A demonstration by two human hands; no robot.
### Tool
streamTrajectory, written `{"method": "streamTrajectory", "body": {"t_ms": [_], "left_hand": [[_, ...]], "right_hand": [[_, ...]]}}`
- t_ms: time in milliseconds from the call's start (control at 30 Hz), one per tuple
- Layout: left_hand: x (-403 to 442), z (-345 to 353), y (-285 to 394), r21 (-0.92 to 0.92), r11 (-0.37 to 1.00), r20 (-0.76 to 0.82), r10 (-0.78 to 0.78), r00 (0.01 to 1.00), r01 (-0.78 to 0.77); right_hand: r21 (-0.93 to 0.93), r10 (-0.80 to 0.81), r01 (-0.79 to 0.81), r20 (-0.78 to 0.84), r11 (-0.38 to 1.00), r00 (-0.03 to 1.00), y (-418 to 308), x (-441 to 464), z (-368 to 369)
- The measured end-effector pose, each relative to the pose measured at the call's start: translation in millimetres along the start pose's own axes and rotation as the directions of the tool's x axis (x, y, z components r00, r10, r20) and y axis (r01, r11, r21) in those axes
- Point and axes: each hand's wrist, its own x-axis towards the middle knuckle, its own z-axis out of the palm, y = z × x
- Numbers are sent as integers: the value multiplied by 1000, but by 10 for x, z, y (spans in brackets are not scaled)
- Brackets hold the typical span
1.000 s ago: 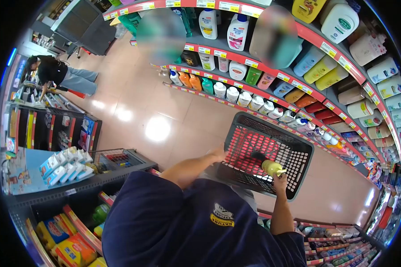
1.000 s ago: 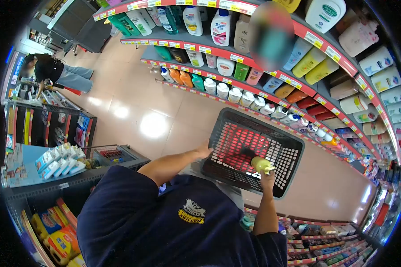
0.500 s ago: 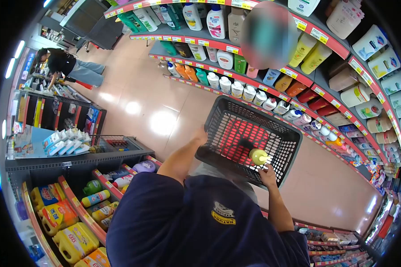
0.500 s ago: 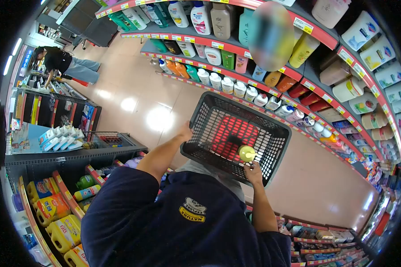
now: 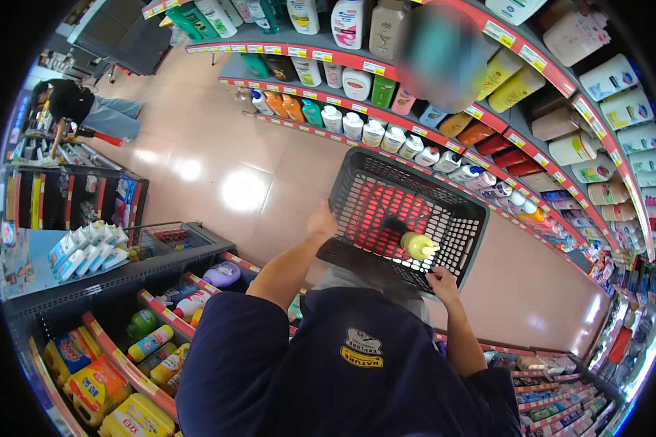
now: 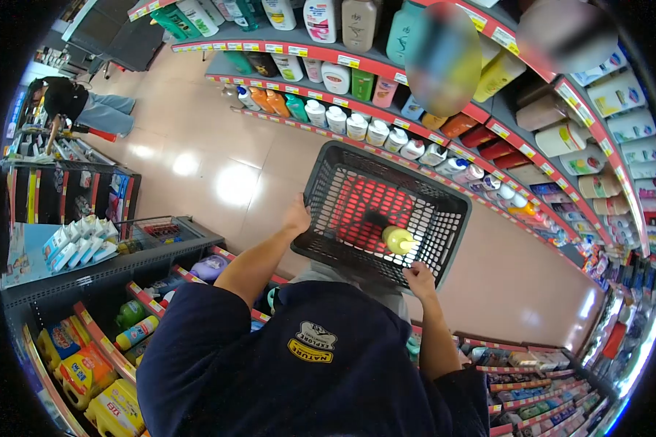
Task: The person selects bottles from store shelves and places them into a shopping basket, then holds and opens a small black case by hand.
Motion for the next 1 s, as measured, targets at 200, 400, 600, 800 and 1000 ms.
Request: {"method": "streamTrajectory", "body": {"t_ms": [200, 400, 600, 800, 1000], "left_hand": [[-54, 177, 29, -100, 995, -139, -30, 990, 16], [-767, 168, 946, 141, 962, -427, 272, 862, -233], [-1207, 1116, 1802, -55, 920, -70, 385, 920, -389], [-1223, 1607, 2211, 110, 975, 249, 160, 955, -192], [-1134, 1655, 2203, 247, 932, 208, 215, 954, -264]], "right_hand": [[94, 3, -13, 101, 996, 995, -418, 13, -225], [170, -69, 36, 190, 985, 979, -369, -64, -600], [181, -94, 33, 335, 983, 938, 151, -286, -1237], [154, -82, 44, 251, 987, 964, 584, -259, -1923], [111, -35, 27, 70, 993, 997, 853, -246, -2072]]}}
